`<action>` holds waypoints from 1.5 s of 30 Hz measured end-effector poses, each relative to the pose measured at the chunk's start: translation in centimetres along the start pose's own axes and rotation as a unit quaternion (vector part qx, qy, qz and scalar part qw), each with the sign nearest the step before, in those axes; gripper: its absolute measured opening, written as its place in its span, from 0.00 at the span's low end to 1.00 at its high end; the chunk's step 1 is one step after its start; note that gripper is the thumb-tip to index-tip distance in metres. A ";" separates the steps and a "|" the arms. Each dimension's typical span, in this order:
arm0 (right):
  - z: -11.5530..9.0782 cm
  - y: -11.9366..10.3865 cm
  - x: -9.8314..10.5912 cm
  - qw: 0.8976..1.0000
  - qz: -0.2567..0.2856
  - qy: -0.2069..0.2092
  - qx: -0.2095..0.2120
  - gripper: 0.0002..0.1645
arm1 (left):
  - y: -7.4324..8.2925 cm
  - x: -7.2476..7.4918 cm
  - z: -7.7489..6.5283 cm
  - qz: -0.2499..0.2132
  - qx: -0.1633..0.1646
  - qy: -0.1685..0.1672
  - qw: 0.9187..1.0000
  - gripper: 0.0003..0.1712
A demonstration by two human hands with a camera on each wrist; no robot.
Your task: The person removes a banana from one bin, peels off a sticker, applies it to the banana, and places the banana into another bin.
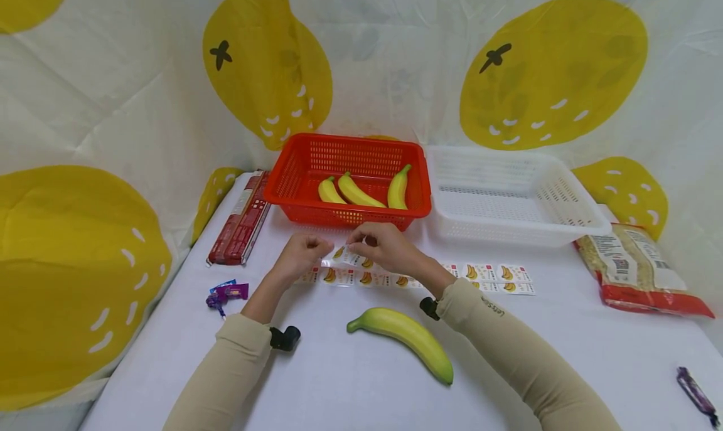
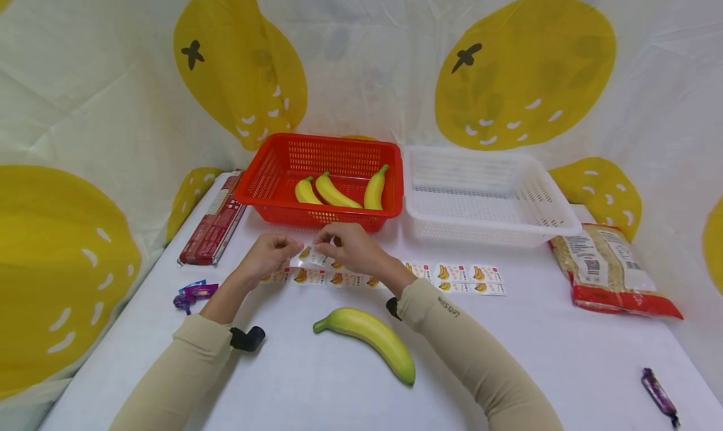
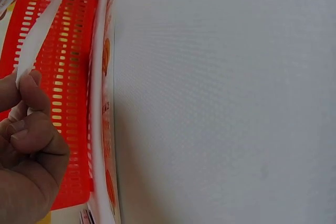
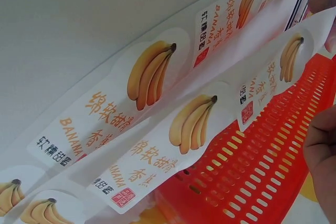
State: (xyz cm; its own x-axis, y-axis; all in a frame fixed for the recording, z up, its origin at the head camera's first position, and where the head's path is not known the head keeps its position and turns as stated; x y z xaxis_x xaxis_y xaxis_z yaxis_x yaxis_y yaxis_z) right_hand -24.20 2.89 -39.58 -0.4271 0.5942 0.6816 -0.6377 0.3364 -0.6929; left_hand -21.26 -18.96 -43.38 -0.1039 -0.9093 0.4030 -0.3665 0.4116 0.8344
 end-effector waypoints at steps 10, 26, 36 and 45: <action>-0.7 0.2 0.3 1.000 0.009 0.009 -0.017 0.05 | -0.3 -0.1 0.0 0.067 0.005 0.022 0.997 0.15; -1.9 0.8 1.6 0.998 0.019 0.041 -0.049 0.09 | 3.0 -1.6 -2.1 0.106 -0.212 0.082 0.968 0.21; -2.2 0.7 1.6 0.996 0.033 0.047 -0.065 0.09 | 3.7 -2.9 -2.7 0.176 -0.224 0.066 0.956 0.11; -2.4 0.8 1.9 0.998 0.017 0.039 -0.055 0.09 | 4.1 -3.0 -2.5 0.154 -0.196 0.041 0.968 0.10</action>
State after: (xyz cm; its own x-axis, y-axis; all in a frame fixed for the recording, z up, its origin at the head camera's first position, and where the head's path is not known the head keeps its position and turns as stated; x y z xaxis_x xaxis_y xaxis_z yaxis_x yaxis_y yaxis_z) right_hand -24.00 6.08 -39.42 -0.3927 0.6605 0.6399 -0.5482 0.3906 -0.7396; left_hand -20.15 -14.43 -40.19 -0.0720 -0.7387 0.6702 0.0506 0.6683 0.7421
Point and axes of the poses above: each hand's wrist, its own z-axis towards the middle knuckle, its own x-axis out of the back of the hand, y = z × x, the point moved 1 cm from there along z, towards the middle knuckle, and after that the axes turned 10 degrees about x, right-handed, at the moved point
